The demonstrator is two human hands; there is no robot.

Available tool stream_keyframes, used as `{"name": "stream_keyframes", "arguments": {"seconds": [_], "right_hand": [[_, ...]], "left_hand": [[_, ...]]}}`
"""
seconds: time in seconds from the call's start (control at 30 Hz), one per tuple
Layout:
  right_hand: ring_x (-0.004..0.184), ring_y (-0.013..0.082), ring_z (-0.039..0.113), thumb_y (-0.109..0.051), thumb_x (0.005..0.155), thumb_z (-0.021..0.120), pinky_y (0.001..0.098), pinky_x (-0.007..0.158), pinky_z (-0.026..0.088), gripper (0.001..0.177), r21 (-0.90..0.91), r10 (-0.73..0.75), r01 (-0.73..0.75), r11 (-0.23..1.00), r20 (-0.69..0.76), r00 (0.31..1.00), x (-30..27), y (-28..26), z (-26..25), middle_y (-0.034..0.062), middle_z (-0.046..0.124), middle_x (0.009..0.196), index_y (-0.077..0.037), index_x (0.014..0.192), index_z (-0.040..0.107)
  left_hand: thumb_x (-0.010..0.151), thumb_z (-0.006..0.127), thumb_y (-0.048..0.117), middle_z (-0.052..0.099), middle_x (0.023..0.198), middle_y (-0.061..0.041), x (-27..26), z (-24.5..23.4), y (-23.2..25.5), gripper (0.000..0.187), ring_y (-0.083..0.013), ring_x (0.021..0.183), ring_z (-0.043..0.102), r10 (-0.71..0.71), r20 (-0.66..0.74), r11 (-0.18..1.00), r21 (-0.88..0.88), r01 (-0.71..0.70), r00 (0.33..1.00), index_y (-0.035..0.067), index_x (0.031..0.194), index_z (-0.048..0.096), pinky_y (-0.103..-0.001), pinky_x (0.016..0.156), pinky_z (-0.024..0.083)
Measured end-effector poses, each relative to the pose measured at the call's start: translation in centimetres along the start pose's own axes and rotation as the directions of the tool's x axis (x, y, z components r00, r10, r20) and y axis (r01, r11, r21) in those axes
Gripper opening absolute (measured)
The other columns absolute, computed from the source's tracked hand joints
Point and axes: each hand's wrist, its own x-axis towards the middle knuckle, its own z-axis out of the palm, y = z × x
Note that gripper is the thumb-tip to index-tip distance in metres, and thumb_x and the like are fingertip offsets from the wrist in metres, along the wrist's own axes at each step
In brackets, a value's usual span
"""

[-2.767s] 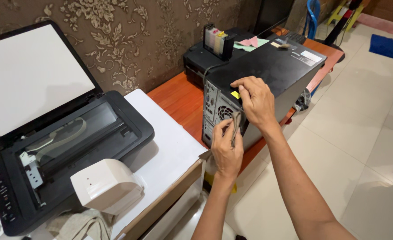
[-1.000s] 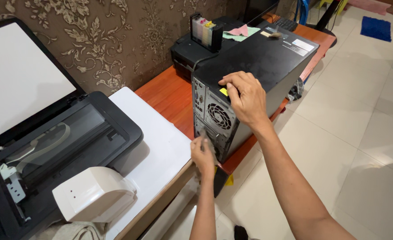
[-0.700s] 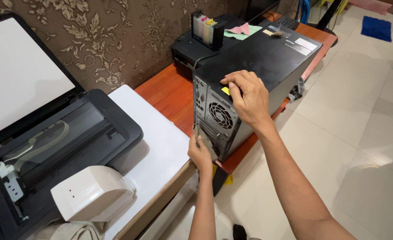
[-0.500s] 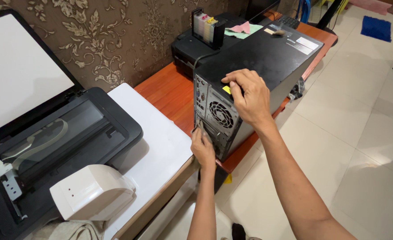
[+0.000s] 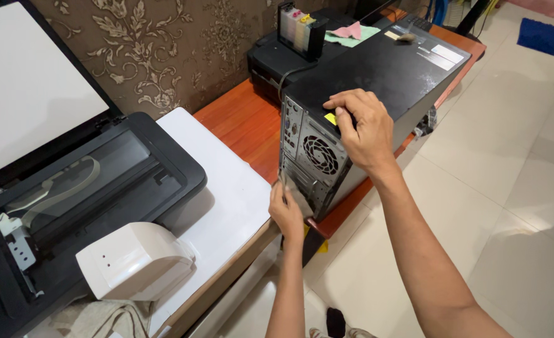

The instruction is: The person wipes the exterior of a black desktop computer tower with a cloth, then sprays a cleaning solution onto the cloth and continues wiping the top, sides, and back of the tower. The person also wipes the desk surface around the tower.

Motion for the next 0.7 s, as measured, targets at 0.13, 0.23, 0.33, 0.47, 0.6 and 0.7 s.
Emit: {"name": "stream_keyframes", "arguments": {"seconds": [0.13, 0.23, 0.33, 0.47, 0.6, 0.7], "right_hand": [[0.102, 0.0251, 0.065, -0.009, 0.097, 0.058, 0.0369, 0.089, 0.050, 0.018, -0.003, 0.007, -0.007, 1.000, 0.004, 1.000, 0.0, -0.1, 0.0, 0.0039, 0.074, 0.112, -0.009, 0.101, 0.075], [0.101, 0.0248, 0.065, -0.009, 0.097, 0.058, 0.0366, 0.089, 0.050, 0.018, -0.002, 0.015, -0.015, 1.000, 0.005, 1.000, 0.0, -0.1, 0.1, 0.0040, 0.074, 0.112, -0.009, 0.101, 0.075], [0.101, 0.0247, 0.065, -0.008, 0.097, 0.059, 0.0366, 0.089, 0.050, 0.017, 0.000, 0.007, -0.007, 1.000, 0.001, 1.000, 0.0, 0.1, 0.2, 0.0045, 0.074, 0.112, -0.008, 0.101, 0.075], [0.101, 0.0249, 0.066, -0.007, 0.097, 0.060, 0.0366, 0.089, 0.050, 0.017, 0.011, -0.001, 0.001, 1.000, -0.013, 1.000, -0.1, -0.1, 0.3, 0.0054, 0.074, 0.111, -0.008, 0.102, 0.076], [0.100, 0.0250, 0.065, -0.007, 0.097, 0.060, 0.0364, 0.088, 0.050, 0.017, 0.007, 0.031, -0.031, 0.999, -0.004, 0.999, -0.2, -0.3, 0.2, 0.0053, 0.074, 0.110, -0.008, 0.101, 0.076], [0.101, 0.0250, 0.066, -0.008, 0.097, 0.060, 0.0362, 0.088, 0.051, 0.017, 0.002, 0.027, -0.027, 1.000, 0.000, 1.000, -0.1, -0.4, 0.1, 0.0055, 0.074, 0.111, -0.008, 0.101, 0.076]], "left_hand": [[0.097, 0.057, 0.006, 0.069, 0.123, -0.020, 2.3, 1.2, 1.4, 0.030, -0.0343, 0.104, 0.070, -0.012, 0.076, 0.999, 0.030, 0.009, 0.997, -0.003, 0.123, 0.069, -0.041, 0.093, 0.052], [0.092, 0.057, -0.001, 0.066, 0.125, -0.022, 1.5, 1.5, 2.0, 0.036, -0.0387, 0.110, 0.064, 0.113, 0.067, 0.990, 0.078, -0.118, 0.991, -0.004, 0.126, 0.069, -0.044, 0.095, 0.050], [0.089, 0.055, -0.005, 0.065, 0.129, -0.021, 0.6, 1.3, 2.4, 0.041, -0.0374, 0.115, 0.063, 0.122, 0.094, 0.988, 0.087, -0.131, 0.988, -0.002, 0.127, 0.070, -0.043, 0.100, 0.049], [0.086, 0.054, -0.007, 0.062, 0.131, -0.022, -1.4, 0.2, 3.3, 0.043, -0.0376, 0.118, 0.062, 0.093, 0.190, 0.991, 0.078, -0.109, 0.977, -0.005, 0.127, 0.067, -0.043, 0.100, 0.049], [0.086, 0.052, -0.007, 0.066, 0.125, -0.021, -2.2, -0.5, 3.3, 0.043, -0.0375, 0.115, 0.065, 0.118, 0.211, 0.991, 0.038, -0.129, 0.970, -0.005, 0.126, 0.068, -0.042, 0.099, 0.051], [0.089, 0.050, -0.005, 0.070, 0.121, -0.019, -1.7, -1.2, 2.6, 0.038, -0.0355, 0.110, 0.069, 0.069, 0.181, 0.997, -0.040, -0.063, 0.981, -0.004, 0.122, 0.070, -0.040, 0.098, 0.052]]}}
